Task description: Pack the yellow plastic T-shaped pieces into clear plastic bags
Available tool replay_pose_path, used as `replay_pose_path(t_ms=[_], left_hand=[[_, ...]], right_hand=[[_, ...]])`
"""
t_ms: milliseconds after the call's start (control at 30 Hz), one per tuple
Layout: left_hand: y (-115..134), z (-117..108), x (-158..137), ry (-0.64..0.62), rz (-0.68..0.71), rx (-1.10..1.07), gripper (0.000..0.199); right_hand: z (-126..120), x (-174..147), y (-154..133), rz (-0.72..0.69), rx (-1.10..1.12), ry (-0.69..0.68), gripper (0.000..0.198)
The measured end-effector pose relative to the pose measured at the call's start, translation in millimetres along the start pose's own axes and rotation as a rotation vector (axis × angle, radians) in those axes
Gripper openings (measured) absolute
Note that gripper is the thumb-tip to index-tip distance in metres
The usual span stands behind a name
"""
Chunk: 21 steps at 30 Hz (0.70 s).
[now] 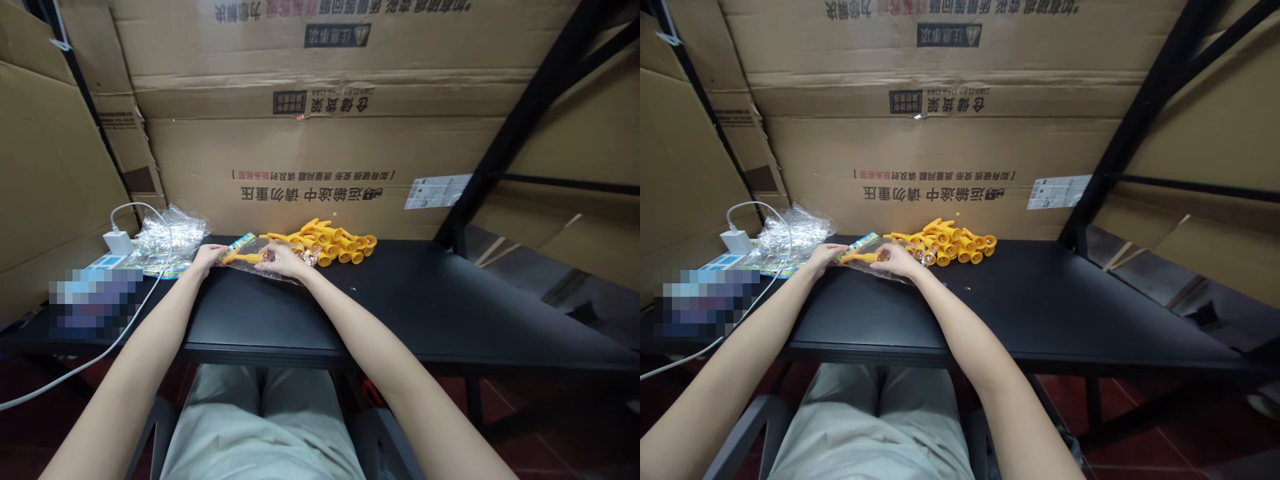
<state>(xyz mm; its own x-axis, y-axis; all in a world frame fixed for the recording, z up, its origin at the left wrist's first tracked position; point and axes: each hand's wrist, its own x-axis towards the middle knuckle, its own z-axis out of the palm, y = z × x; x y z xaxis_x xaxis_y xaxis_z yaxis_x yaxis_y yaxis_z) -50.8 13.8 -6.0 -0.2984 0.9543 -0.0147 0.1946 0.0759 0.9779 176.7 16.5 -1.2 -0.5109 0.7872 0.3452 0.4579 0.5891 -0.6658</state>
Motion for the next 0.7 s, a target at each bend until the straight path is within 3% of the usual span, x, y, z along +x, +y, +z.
replay_pose_path(t_ms=[200, 333, 467, 533, 700], left_hand=[[-0.9, -9.1, 8.6, 0.062, -0.099, 0.046, 0.025], [-2.6, -12.0, 9.2, -0.062, -0.127, 0.112, 0.022], [-4.2, -9.0, 5.7, -0.185, -0.086, 0.156, 0.038], [-4.2, -7.2, 6.3, -0.136, -0.044, 0.201, 0.046], [-2.6, -11.1, 9.9, 0.139, 0.097, 0.519, 0.046]], right_hand=[[-4.8, -1.2, -2.4, -0.010, 0.037, -0.094, 0.038], [-6.2, -3.4, -5.5, -0.024, 0.016, -0.109, 0.036], [-5.0, -5.2, -6.4, -0.007, 0.002, -0.120, 0.034], [-3.7, -4.6, -5.5, 0.006, 0.031, -0.139, 0.033], [-1.7, 2.1, 0.5, -0.005, 0.143, -0.147, 0.023]])
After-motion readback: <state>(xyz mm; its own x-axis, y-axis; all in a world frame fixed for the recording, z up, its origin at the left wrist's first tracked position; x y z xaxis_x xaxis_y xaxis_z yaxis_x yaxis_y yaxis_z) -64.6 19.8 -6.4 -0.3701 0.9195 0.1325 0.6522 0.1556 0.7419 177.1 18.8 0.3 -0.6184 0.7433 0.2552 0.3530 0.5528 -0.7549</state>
